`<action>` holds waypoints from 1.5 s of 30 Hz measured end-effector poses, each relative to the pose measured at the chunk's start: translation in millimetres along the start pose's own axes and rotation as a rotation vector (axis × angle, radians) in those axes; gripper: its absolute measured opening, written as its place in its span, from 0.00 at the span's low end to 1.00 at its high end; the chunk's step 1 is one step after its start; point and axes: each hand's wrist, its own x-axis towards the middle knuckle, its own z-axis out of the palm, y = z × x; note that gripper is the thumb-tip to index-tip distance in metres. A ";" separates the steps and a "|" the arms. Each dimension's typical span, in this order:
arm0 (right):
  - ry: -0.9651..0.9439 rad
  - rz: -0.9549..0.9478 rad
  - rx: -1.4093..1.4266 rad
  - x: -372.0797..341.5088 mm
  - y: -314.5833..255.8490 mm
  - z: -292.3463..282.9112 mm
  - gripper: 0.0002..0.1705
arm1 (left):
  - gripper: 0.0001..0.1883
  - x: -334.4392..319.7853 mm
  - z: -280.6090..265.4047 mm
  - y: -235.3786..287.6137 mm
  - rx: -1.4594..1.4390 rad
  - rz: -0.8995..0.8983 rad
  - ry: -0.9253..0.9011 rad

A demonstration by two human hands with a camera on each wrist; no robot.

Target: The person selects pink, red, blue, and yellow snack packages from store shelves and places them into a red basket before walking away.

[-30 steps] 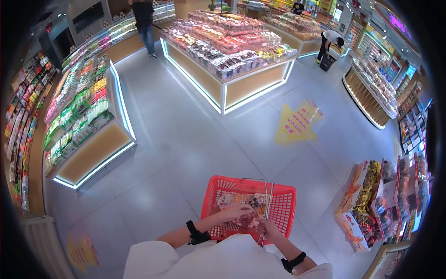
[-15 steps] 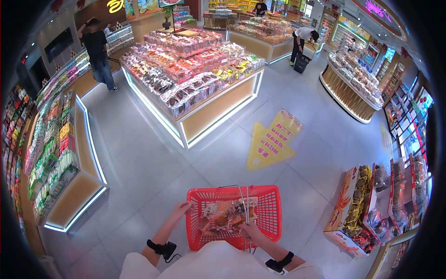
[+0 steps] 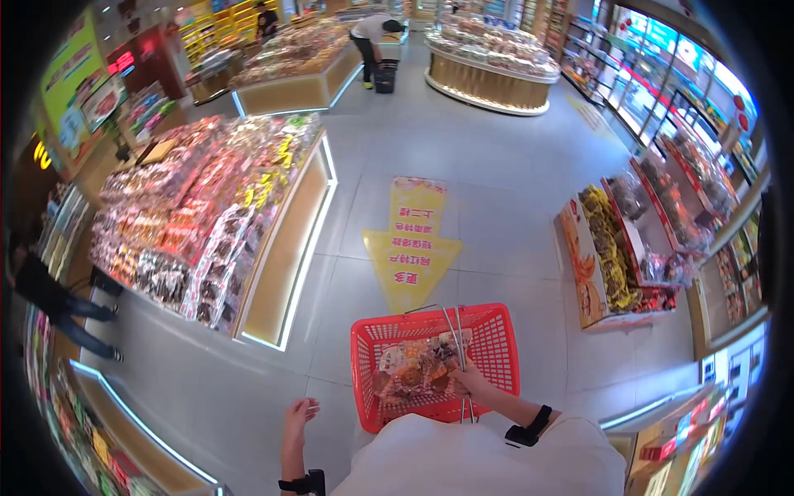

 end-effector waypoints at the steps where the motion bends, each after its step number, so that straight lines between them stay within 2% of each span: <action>1: 0.035 -0.021 0.025 -2.5 -6.2 -2.7 0.14 | 0.12 29.6 8.0 18.8 0.052 0.010 -0.056; 6: 0.268 -0.098 0.207 -22.4 -52.3 -17.4 0.18 | 0.12 144.1 106.1 134.4 0.284 0.112 -0.375; 11: 0.424 -0.171 0.290 4.3 -43.8 -48.5 0.18 | 0.13 209.9 264.2 210.3 0.380 0.171 -0.712; 15: 0.529 -0.209 0.449 61.2 -74.2 -102.5 0.15 | 0.13 253.1 386.3 226.5 0.438 0.169 -0.912; 18: 0.572 -0.286 0.544 103.4 -120.2 -163.3 0.09 | 0.12 278.5 466.6 234.4 0.498 0.078 -0.922; 20: 0.589 -0.300 0.579 115.3 -152.0 -186.1 0.07 | 0.13 292.9 521.6 241.6 0.529 0.051 -1.051; 24: 0.643 -0.262 0.374 134.9 -209.9 -233.6 0.07 | 0.14 251.1 621.6 262.1 0.594 -0.157 -1.334; 27: 0.515 -0.459 0.445 166.9 -232.6 -253.6 0.13 | 0.15 229.3 691.8 267.3 0.571 -0.350 -1.496; 28: 0.481 -0.530 0.482 162.5 -259.7 -256.4 0.15 | 0.16 235.5 712.3 260.9 0.689 -0.313 -1.527; 29: 0.444 -0.411 0.395 149.2 -285.1 -266.2 0.18 | 0.16 250.0 737.6 249.8 0.807 -0.270 -1.556; 30: 0.444 -0.400 0.421 153.9 -303.1 -281.5 0.19 | 0.16 261.1 758.6 245.1 0.930 -0.226 -1.580; 32: 0.441 -0.379 0.491 168.8 -328.0 -303.7 0.21 | 0.17 261.7 794.8 263.2 0.914 -0.196 -1.510; 33: 0.478 -0.448 0.501 185.5 -336.5 -318.8 0.22 | 0.17 268.7 814.3 273.6 0.913 -0.184 -1.479; 36: 0.531 -0.374 0.512 208.6 -387.1 -360.7 0.22 | 0.17 325.6 871.3 271.2 0.755 -0.673 -1.495; 37: 0.532 -0.380 0.522 218.4 -405.3 -376.1 0.22 | 0.16 349.1 890.4 275.4 0.728 -0.829 -1.565; 38: 0.532 -0.392 0.526 230.5 -427.5 -392.2 0.22 | 0.17 366.4 909.9 277.4 0.701 -0.899 -1.610; 40: 0.596 -0.375 0.527 253.8 -484.9 -420.7 0.23 | 0.18 388.6 956.5 307.7 0.649 -1.025 -1.693; 42: 0.710 -0.274 0.521 271.3 -541.4 -436.7 0.24 | 0.17 420.8 996.7 331.2 0.600 -1.011 -1.721; 44: 0.655 -0.249 0.502 302.9 -580.4 -458.3 0.27 | 0.17 450.9 1035.5 368.5 0.571 -0.984 -1.762; 45: 0.628 -0.244 0.499 315.2 -600.5 -467.9 0.28 | 0.17 466.3 1051.3 382.3 0.579 -1.008 -1.712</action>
